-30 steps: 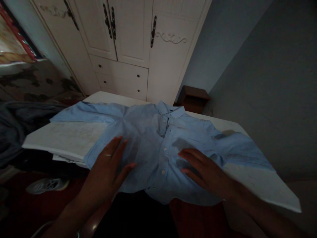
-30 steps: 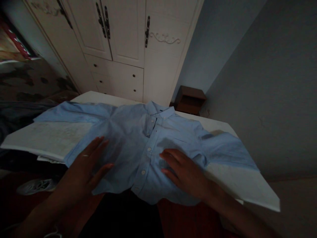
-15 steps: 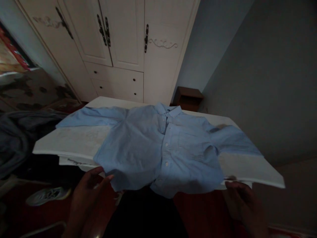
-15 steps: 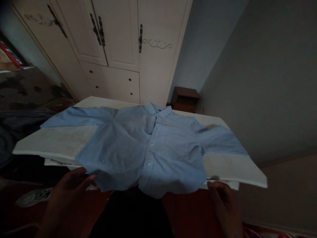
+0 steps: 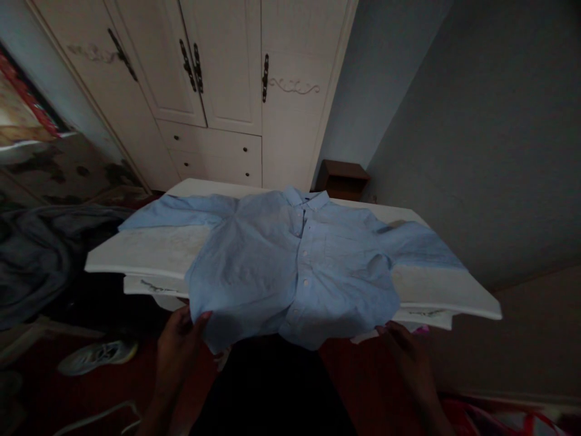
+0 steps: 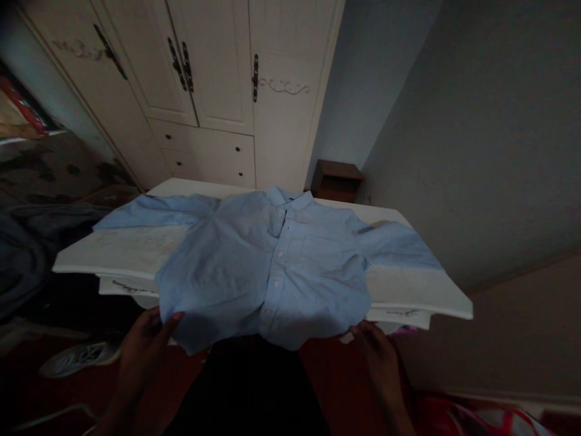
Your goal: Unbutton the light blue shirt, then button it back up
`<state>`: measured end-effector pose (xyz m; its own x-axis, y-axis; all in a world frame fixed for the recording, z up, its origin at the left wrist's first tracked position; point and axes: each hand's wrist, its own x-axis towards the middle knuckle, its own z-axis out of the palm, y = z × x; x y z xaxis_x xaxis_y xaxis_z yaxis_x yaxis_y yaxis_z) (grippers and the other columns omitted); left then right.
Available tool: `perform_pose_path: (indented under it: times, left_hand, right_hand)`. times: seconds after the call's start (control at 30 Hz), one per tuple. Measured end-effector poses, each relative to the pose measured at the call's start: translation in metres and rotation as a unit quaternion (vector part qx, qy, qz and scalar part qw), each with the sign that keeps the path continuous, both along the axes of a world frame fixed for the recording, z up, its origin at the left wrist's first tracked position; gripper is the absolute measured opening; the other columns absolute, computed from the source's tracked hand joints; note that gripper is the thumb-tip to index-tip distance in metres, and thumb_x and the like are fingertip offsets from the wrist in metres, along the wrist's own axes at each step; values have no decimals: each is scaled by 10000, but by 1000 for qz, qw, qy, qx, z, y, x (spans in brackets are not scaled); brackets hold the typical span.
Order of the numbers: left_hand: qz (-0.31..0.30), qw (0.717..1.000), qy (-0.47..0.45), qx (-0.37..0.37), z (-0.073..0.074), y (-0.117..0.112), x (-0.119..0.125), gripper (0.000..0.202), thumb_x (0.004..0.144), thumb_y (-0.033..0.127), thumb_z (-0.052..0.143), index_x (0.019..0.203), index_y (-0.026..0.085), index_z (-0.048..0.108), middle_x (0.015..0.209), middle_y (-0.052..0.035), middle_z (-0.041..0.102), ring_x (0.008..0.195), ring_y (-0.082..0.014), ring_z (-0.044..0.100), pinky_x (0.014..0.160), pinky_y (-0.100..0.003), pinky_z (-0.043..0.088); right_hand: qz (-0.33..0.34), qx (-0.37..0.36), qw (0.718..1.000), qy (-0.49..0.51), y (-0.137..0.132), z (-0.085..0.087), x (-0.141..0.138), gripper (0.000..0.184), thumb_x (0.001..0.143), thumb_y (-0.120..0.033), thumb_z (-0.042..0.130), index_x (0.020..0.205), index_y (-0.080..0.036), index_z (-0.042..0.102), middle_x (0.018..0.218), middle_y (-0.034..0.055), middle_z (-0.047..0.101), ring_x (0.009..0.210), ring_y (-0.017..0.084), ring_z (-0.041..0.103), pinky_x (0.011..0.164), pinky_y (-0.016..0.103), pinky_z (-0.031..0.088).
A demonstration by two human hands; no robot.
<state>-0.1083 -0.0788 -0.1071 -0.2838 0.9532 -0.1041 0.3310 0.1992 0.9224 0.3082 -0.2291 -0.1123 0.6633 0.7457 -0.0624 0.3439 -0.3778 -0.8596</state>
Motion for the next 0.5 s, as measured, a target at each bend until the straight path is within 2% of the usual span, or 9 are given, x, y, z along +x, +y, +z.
perform_pose_path:
  times: [0.07, 0.13, 0.23, 0.33, 0.4, 0.5]
  left_hand:
    - [-5, 1000, -17, -1, 0, -10, -11, 599, 586, 655, 683, 939, 175, 623, 889, -68, 702, 835, -263, 653, 727, -339, 521]
    - [-15, 1000, -18, 5, 3, -21, -21, 561, 615, 682, 654, 881, 189, 638, 834, -37, 687, 814, -238, 633, 725, -309, 505]
    - [-2, 1000, -8, 12, 10, -32, -30, 572, 599, 750, 611, 724, 193, 622, 723, -10, 628, 745, -208, 583, 680, -280, 483]
    - [27, 999, 19, 7, 17, -34, -32, 593, 598, 785, 562, 639, 194, 588, 628, 2, 552, 668, -191, 528, 606, -273, 458]
    - [36, 999, 34, 5, 17, -33, -31, 572, 621, 767, 548, 623, 197, 582, 633, -3, 559, 677, -197, 530, 604, -278, 461]
    - [23, 999, 31, -19, 12, -32, -31, 545, 621, 737, 569, 591, 193, 589, 673, -22, 610, 706, -216, 562, 610, -289, 478]
  right_hand:
    - [0, 12, 1000, -7, -8, -2, 1, 400, 662, -572, 650, 802, -201, 696, 983, 93, 730, 975, 313, 667, 899, 402, 518]
    - [5, 27, 1000, -1, -14, -5, 1, 381, 671, -563, 661, 796, -204, 684, 977, 86, 725, 959, 300, 669, 894, 400, 522]
    - [8, 57, 998, 38, -14, -8, -5, 430, 669, -551, 701, 925, -209, 655, 966, 77, 722, 901, 274, 686, 830, 388, 549]
    - [63, 81, 991, 84, -3, -8, -14, 505, 669, -548, 719, 1028, -200, 643, 1039, 100, 716, 964, 279, 678, 851, 398, 544]
    - [101, 75, 988, 93, 6, -8, -19, 491, 683, -550, 708, 1016, -191, 666, 1079, 114, 711, 1051, 300, 650, 917, 420, 511]
    - [114, 35, 989, 84, 12, -9, -22, 470, 670, -584, 697, 910, -181, 716, 1028, 116, 733, 1077, 340, 634, 955, 447, 481]
